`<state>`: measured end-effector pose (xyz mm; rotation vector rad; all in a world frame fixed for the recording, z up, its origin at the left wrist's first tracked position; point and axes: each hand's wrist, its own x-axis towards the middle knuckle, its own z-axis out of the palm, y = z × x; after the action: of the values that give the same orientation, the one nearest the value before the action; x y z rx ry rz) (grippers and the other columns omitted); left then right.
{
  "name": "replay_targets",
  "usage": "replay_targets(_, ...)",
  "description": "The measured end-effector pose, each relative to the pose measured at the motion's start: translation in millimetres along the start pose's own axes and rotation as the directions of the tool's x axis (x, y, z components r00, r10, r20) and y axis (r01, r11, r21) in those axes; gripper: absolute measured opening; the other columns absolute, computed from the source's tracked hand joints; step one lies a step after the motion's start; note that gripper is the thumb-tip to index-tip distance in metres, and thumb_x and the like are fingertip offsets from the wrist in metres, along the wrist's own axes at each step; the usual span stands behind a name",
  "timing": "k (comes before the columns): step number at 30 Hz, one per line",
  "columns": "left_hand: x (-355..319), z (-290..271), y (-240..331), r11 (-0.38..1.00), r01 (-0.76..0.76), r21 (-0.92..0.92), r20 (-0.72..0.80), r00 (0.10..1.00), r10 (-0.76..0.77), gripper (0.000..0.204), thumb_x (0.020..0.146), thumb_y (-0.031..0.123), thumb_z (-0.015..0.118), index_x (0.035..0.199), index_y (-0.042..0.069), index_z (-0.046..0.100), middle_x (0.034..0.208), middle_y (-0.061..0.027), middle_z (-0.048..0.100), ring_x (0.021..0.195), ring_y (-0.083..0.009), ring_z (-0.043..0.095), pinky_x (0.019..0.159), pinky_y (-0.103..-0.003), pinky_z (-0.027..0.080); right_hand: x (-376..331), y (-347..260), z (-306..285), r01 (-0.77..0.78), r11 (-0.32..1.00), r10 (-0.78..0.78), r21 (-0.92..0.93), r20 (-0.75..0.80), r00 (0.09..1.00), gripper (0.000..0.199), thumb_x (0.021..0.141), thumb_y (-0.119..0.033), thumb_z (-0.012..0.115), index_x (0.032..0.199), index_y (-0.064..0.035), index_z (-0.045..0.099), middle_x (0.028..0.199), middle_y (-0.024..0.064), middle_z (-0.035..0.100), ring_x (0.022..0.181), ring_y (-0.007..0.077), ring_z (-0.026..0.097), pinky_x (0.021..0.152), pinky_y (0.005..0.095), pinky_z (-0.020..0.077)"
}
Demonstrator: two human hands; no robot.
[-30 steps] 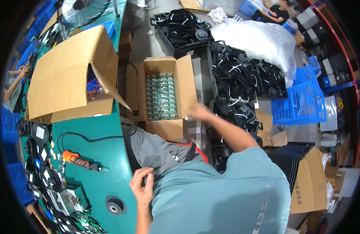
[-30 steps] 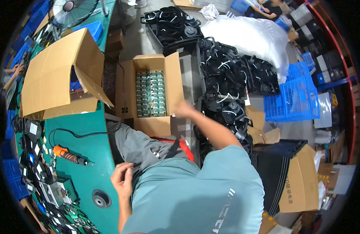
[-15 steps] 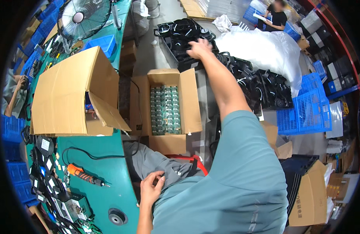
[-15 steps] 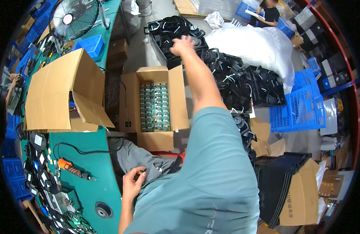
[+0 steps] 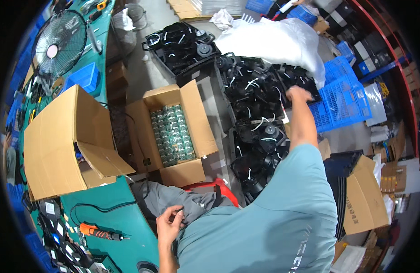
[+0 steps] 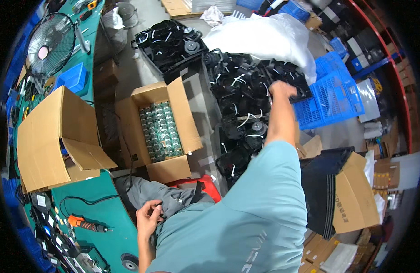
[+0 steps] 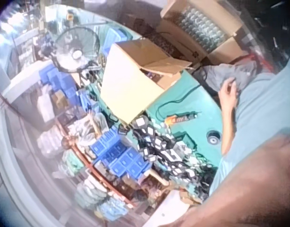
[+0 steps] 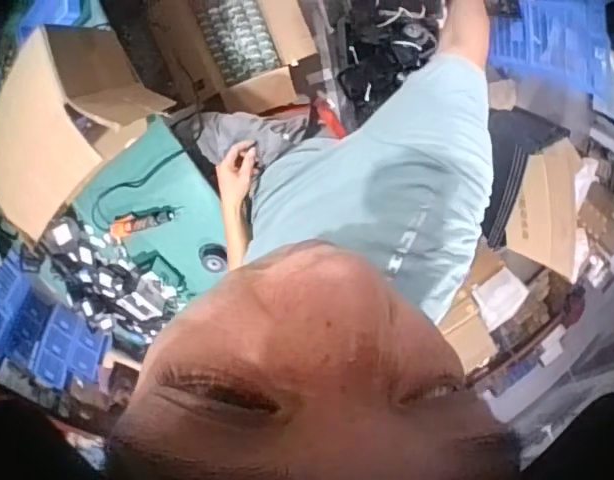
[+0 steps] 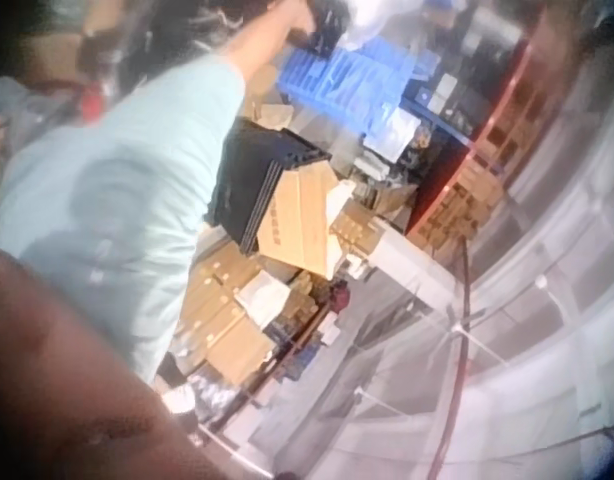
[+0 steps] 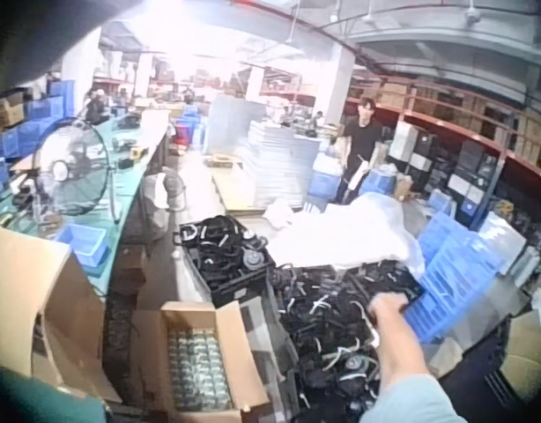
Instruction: Assembling electronic components and battery into a portable LED lamp housing and securing with a power screwdriver.
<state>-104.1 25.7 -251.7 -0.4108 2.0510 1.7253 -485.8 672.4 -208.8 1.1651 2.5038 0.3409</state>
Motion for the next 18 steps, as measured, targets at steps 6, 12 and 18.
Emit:
replay_targets(6,23,-20,-3,0.965,0.235,-0.112,0.171,0.962,-0.215,0.024,0.107,0.023,0.068,0.116,0.001,0.072,0.080,-0.0117,0.076,0.057,-0.0192,0.074,0.046,-0.030,0.057,-61,47,146,0.259,0.953,-0.266,0.158,0.024,0.964,0.048,0.086,-0.035,0.074,0.124,-0.0081,0.078,0.136,0.0215,0.072,0.125,0.0375,0.071,0.105,0.0499,0.0566)
replay_targets(12,19,-29,-8,0.948,0.241,-0.209,0.195,0.960,-0.201,0.029,0.110,0.027,0.064,0.119,0.001,0.071,0.081,-0.0137,0.076,0.058,-0.0212,0.075,0.045,-0.032,0.058,-318,-93,181,0.783,0.273,-0.841,0.558,-0.257,0.477,0.040,0.093,-0.037,0.074,0.121,-0.0081,0.079,0.118,0.0193,0.078,0.114,0.0371,0.073,0.101,0.0450,0.0573)
replay_targets(18,56,-24,-24,0.915,-0.401,-0.034,-0.060,0.915,0.399,0.029,0.111,0.028,0.063,0.117,0.001,0.070,0.088,-0.0115,0.076,0.058,-0.0174,0.070,0.053,-0.029,0.057,-525,-132,109,0.619,-0.595,-0.740,0.512,-0.649,-0.175,0.018,0.097,-0.019,0.071,0.105,-0.0029,0.075,0.106,0.0160,0.072,0.101,0.0359,0.071,0.086,0.0436,0.0576)
